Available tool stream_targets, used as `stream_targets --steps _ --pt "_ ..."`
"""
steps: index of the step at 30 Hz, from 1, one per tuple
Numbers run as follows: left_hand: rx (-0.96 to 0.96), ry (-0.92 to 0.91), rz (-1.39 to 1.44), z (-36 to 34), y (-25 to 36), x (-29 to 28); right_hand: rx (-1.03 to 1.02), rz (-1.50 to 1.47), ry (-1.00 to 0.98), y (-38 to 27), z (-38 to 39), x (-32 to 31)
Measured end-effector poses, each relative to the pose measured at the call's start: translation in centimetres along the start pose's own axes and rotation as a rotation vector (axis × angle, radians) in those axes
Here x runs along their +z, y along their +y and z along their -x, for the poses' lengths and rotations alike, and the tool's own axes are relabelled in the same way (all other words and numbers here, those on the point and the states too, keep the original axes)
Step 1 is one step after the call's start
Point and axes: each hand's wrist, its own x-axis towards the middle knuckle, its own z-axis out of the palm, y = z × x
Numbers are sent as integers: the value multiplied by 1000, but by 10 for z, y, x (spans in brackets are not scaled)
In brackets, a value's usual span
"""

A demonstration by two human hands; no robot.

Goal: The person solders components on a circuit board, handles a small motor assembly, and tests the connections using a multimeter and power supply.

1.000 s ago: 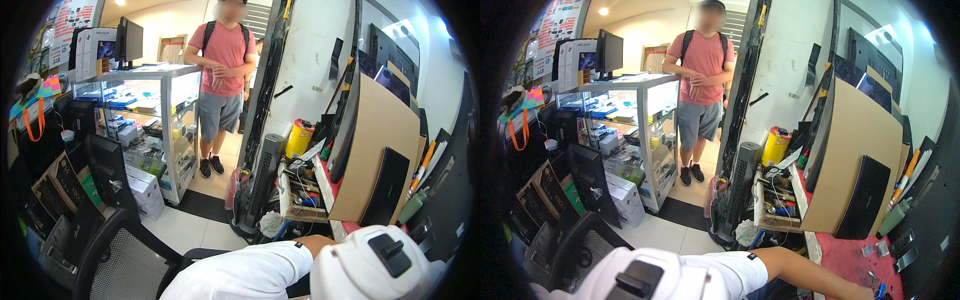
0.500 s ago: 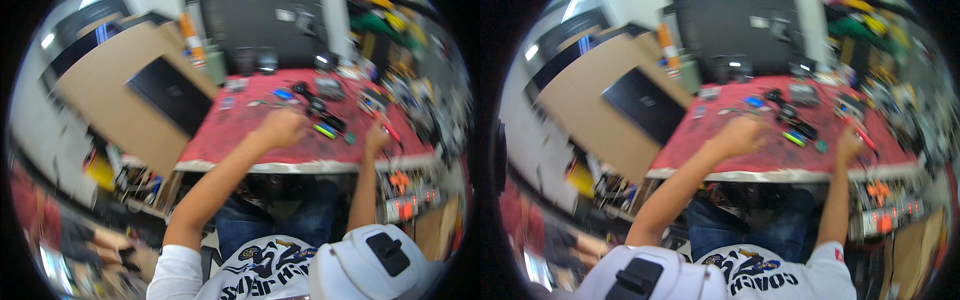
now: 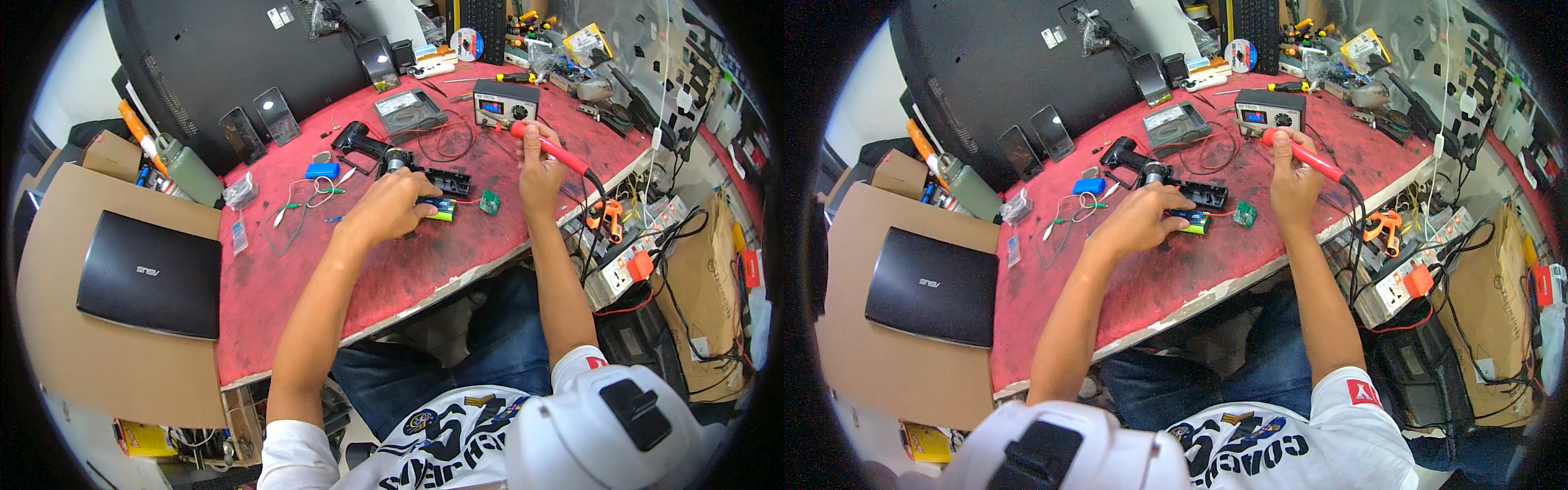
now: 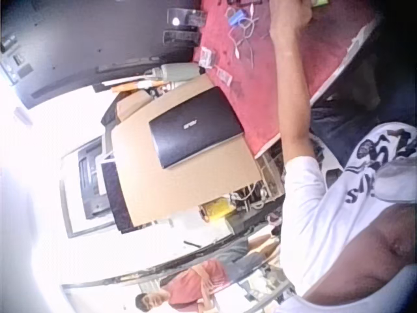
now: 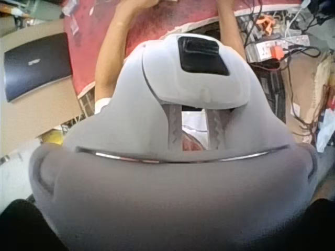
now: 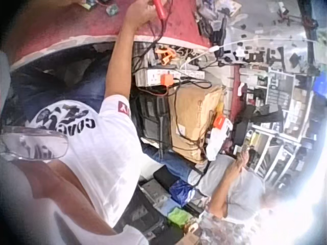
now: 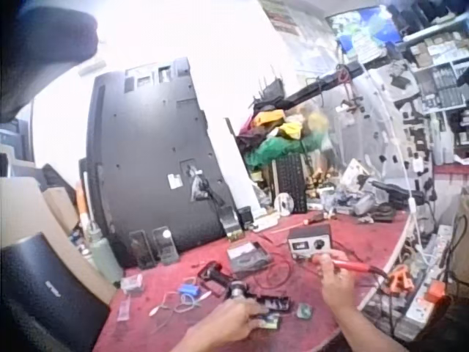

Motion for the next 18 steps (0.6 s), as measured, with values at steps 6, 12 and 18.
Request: stream_targets --steps 6,12,18 --pt "16 80 -26 7 6 10 43 -11 61 -5 3 -2" --pt "44 269 -161 3 19 21 -60 155 64 13 -11 -11" --pt "-47 173 -109 18 20 9 -163 198 83 -13 -17 -14"
